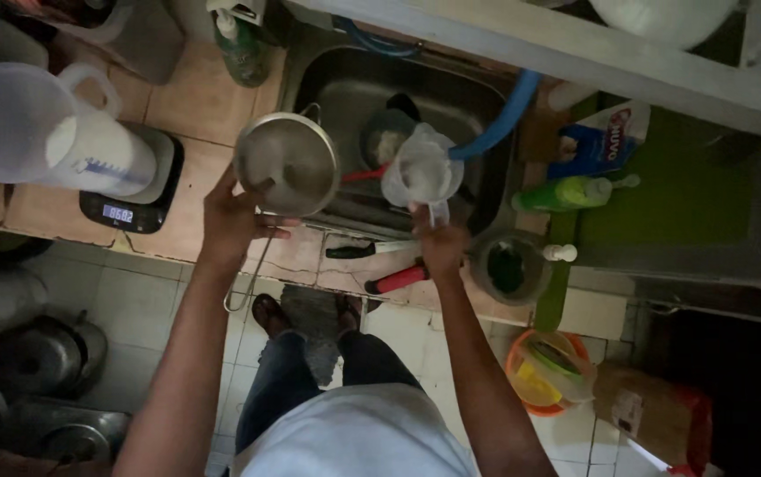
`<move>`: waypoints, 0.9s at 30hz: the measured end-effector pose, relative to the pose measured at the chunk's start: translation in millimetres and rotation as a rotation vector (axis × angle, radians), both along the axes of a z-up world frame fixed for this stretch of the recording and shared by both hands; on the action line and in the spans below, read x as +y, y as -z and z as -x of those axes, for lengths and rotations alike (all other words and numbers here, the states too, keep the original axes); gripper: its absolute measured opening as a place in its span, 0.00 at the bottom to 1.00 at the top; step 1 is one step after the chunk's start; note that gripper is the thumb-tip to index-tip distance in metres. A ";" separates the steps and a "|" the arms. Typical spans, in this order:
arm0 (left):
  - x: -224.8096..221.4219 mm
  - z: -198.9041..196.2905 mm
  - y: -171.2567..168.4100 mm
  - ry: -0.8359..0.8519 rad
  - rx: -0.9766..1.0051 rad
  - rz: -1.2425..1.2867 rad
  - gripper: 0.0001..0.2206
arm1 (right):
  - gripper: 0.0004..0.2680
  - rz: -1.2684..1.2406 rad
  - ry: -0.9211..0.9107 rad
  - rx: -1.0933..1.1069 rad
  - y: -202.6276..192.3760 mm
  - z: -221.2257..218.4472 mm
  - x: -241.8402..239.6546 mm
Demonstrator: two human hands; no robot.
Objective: The person pours milk from a plastic pitcher into a metal container through a strainer held by hand, and then stirs the mixture in a larger bowl with a wooden spoon.
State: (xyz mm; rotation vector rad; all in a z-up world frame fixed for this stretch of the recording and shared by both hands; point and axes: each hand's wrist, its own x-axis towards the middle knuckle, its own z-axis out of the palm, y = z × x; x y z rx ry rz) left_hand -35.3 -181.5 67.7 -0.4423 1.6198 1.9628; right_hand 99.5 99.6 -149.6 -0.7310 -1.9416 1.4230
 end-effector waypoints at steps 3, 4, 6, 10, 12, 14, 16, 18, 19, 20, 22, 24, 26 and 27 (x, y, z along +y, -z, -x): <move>0.6 -0.4 27.1 0.018 -0.016 -0.057 0.18 | 0.09 0.025 -0.043 -0.131 -19.8 -10.0 6.4; -0.2 1.8 41.9 0.024 -0.023 -0.099 0.18 | 0.11 0.120 -0.083 -0.242 -31.1 -12.7 8.7; 2.7 2.8 51.5 0.047 -0.029 -0.082 0.17 | 0.13 0.233 -0.110 -0.288 -98.6 -12.1 -5.7; 4.1 0.1 71.2 0.054 -0.035 -0.082 0.16 | 0.16 -0.011 -0.030 -0.252 -72.2 6.8 -3.7; -2.3 4.6 79.1 0.058 -0.054 -0.073 0.17 | 0.17 0.086 -0.077 -0.358 -36.7 18.3 -1.6; -4.2 10.6 85.6 0.074 -0.074 -0.068 0.18 | 0.20 0.182 -0.112 -0.462 -43.4 26.7 -8.4; -5.3 18.0 89.9 0.091 -0.123 -0.056 0.22 | 0.13 0.154 -0.150 -0.383 -92.6 37.3 -25.9; -0.5 7.8 79.3 0.045 -0.087 -0.025 0.24 | 0.07 -0.414 -0.228 -0.213 -13.0 8.5 -0.8; -0.5 2.3 73.5 -0.003 -0.055 0.009 0.27 | 0.20 -0.978 -0.291 -0.017 27.2 -3.6 10.0; -1.7 1.4 68.2 -0.007 -0.055 0.011 0.27 | 0.20 -0.976 -0.295 -0.015 21.7 9.5 -4.5; -0.6 0.7 58.1 0.007 -0.021 0.033 0.27 | 0.20 0.236 -0.022 -0.314 10.8 34.9 -30.9; -8.6 4.7 54.6 0.031 -0.053 -0.008 0.29 | 0.15 0.680 -0.124 -0.184 10.8 43.3 -23.4; -23.1 14.6 66.3 0.057 -0.085 -0.047 0.30 | 0.11 1.118 -0.228 -0.036 6.8 54.6 -25.9; -32.5 22.9 80.2 0.049 -0.192 -0.124 0.30 | 0.15 1.240 -0.042 0.048 2.6 61.8 -30.9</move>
